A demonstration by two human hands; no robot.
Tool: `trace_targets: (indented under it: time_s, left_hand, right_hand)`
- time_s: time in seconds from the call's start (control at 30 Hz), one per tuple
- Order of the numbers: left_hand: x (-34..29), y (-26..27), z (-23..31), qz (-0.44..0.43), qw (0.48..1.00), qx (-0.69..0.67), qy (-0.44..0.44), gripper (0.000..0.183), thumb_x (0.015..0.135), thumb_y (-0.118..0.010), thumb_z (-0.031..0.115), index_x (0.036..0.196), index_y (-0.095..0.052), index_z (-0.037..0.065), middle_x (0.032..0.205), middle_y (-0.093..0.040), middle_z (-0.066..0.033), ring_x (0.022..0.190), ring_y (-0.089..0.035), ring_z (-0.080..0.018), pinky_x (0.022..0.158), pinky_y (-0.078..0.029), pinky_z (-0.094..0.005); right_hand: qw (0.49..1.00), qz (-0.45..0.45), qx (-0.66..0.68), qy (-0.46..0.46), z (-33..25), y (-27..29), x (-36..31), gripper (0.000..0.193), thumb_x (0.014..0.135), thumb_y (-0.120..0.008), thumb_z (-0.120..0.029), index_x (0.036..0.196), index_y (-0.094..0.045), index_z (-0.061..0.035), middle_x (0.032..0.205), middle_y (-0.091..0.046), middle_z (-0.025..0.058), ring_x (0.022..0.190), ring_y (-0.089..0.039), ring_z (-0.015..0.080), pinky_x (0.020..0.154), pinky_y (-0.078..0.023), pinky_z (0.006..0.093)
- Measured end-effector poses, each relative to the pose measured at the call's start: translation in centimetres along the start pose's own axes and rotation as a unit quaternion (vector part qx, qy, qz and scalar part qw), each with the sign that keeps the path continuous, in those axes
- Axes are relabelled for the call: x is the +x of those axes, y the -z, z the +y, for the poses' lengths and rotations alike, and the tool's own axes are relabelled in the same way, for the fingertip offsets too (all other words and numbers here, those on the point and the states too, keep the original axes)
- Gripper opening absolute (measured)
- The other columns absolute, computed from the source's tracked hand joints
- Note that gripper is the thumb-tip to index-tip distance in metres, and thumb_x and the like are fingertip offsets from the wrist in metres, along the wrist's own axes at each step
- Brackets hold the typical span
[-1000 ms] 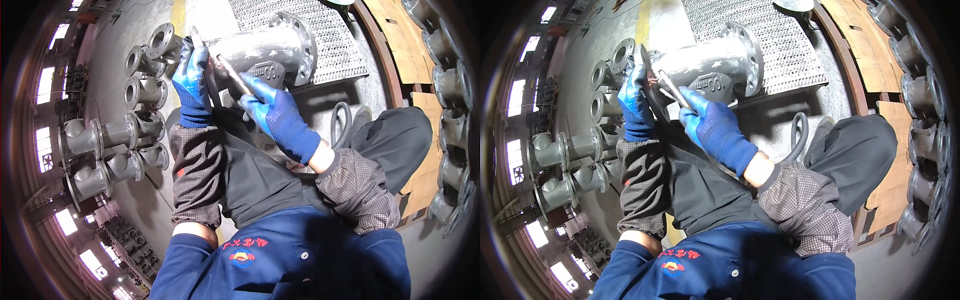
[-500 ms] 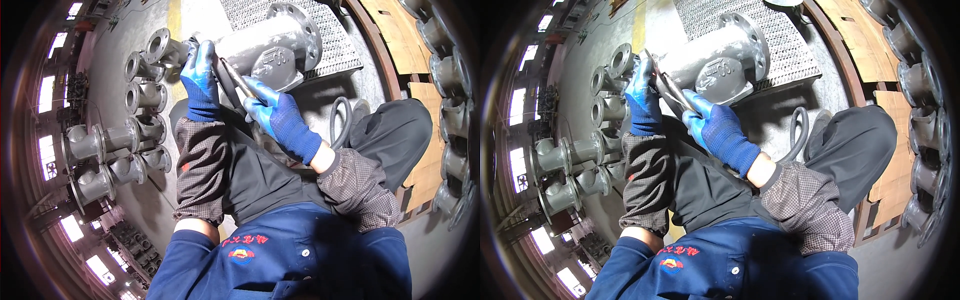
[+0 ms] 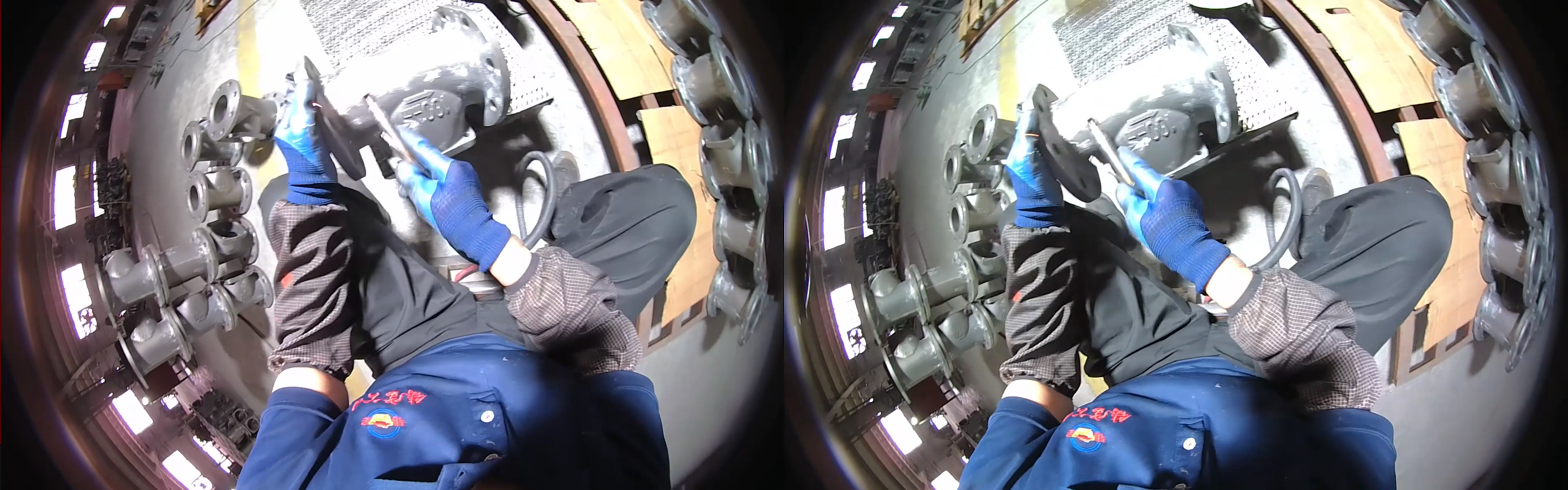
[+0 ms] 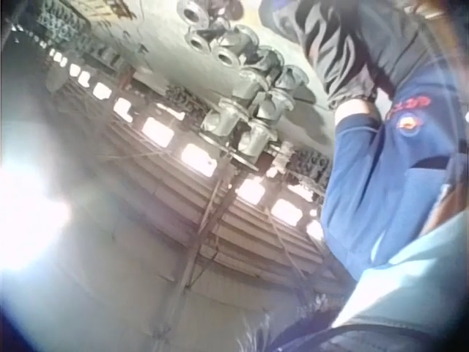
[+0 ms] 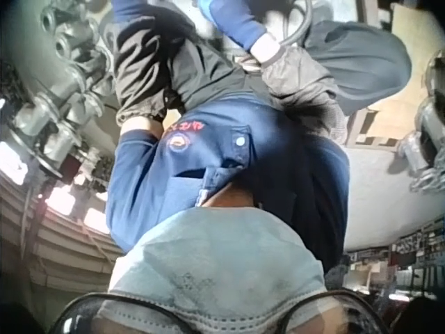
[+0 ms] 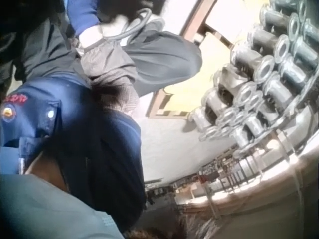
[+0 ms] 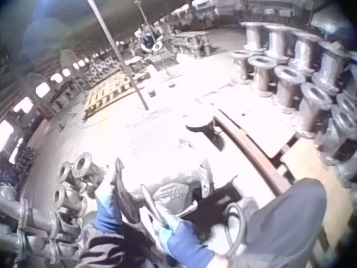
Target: The person uses a pneumatic grinding tool to smooth the surfaces and flange edges of cast metal pipe fittings, turning the objects over to reach different sides and then placing them onto a pallet.
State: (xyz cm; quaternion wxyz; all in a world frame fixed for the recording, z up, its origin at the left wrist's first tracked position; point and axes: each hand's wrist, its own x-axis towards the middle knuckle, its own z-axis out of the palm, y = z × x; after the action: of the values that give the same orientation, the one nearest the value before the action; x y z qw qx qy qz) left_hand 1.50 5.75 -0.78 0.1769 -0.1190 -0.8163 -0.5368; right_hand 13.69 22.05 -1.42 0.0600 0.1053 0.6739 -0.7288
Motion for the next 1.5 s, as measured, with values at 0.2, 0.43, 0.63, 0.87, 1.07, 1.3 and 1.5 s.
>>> trace_targets:
  time_s: [0.2,0.43,0.63,0.87,1.07,1.3,1.5]
  left_hand:
    - [0.1,-2.4,1.5,0.023,0.913,-0.256,0.318,0.051,0.09,-0.053,0.036,0.126,-0.047,0.001,0.115,-0.056,-0.009,0.099,-0.055,-0.0173,0.084,-0.045,-0.0293]
    - [1.0,-3.1,-4.7,-0.013,0.91,-0.27,0.314,0.056,0.091,-0.052,0.04,0.127,-0.046,-0.003,0.125,-0.05,-0.0101,0.115,-0.044,-0.019,0.098,-0.035,-0.0307]
    - [1.9,-3.8,-5.7,-0.007,0.909,-0.25,0.334,0.066,0.089,-0.053,0.046,0.132,-0.041,-0.004,0.13,-0.046,-0.0121,0.117,-0.043,-0.0189,0.099,-0.034,-0.0302]
    - [1.0,-4.1,-5.3,-0.004,0.945,-0.18,0.274,0.056,0.089,-0.051,0.048,0.12,-0.05,0.001,0.111,-0.053,-0.0094,0.098,-0.051,-0.0186,0.088,-0.04,-0.0289]
    - [0.0,-4.2,-0.7,-0.032,0.962,-0.123,0.242,0.05,0.095,-0.046,0.034,0.129,-0.043,-0.003,0.127,-0.049,-0.0124,0.114,-0.048,-0.0193,0.099,-0.034,-0.0263]
    - [-1.1,-3.6,-1.3,-0.034,0.959,-0.127,0.252,0.066,0.09,-0.053,0.042,0.134,-0.035,-0.005,0.128,-0.047,-0.0168,0.119,-0.042,-0.0232,0.102,-0.029,-0.029]
    - [-3.1,-1.6,0.1,-0.041,0.887,-0.321,0.329,0.049,0.092,-0.052,0.032,0.132,-0.044,0.005,0.081,-0.053,0.0013,0.065,-0.05,-0.0071,0.059,-0.043,-0.0189]
  right_hand:
    - [0.999,0.013,0.009,0.052,0.0,3.8,-1.1,0.045,0.082,-0.059,-0.011,0.126,-0.051,-0.0093,0.099,-0.064,0.0118,0.081,-0.063,0.0188,0.074,-0.049,0.0277]
    - [0.989,0.114,0.057,-0.077,-0.2,9.8,-2.2,0.046,0.087,-0.056,-0.009,0.132,-0.046,-0.0112,0.074,-0.055,-0.002,0.061,-0.052,0.0025,0.047,-0.039,0.0158]
    - [0.982,0.161,-0.085,-0.04,1.0,12.2,0.8,0.041,0.085,-0.058,-0.013,0.126,-0.053,-0.0103,0.063,-0.057,0.0008,0.053,-0.053,0.0056,0.048,-0.042,0.0211]
    - [0.951,0.189,-0.243,0.034,1.5,13.6,1.6,0.037,0.083,-0.061,-0.015,0.119,-0.059,-0.0114,0.067,-0.062,0.0069,0.058,-0.059,0.0097,0.056,-0.047,0.0253]
    - [0.938,0.222,-0.268,0.006,1.5,13.8,1.2,0.036,0.081,-0.061,-0.014,0.117,-0.06,-0.0115,0.068,-0.063,0.012,0.059,-0.055,0.0108,0.058,-0.046,0.027]
    - [0.963,0.197,-0.183,-0.004,1.9,12.4,0.8,0.037,0.084,-0.059,-0.01,0.121,-0.058,-0.0105,0.077,-0.062,0.0048,0.064,-0.054,0.0065,0.061,-0.046,0.0231]
    - [0.916,0.183,-0.325,0.146,3.6,13.2,2.3,0.039,0.083,-0.06,-0.013,0.122,-0.057,-0.0123,0.083,-0.065,0.0077,0.068,-0.058,0.0089,0.065,-0.047,0.0243]
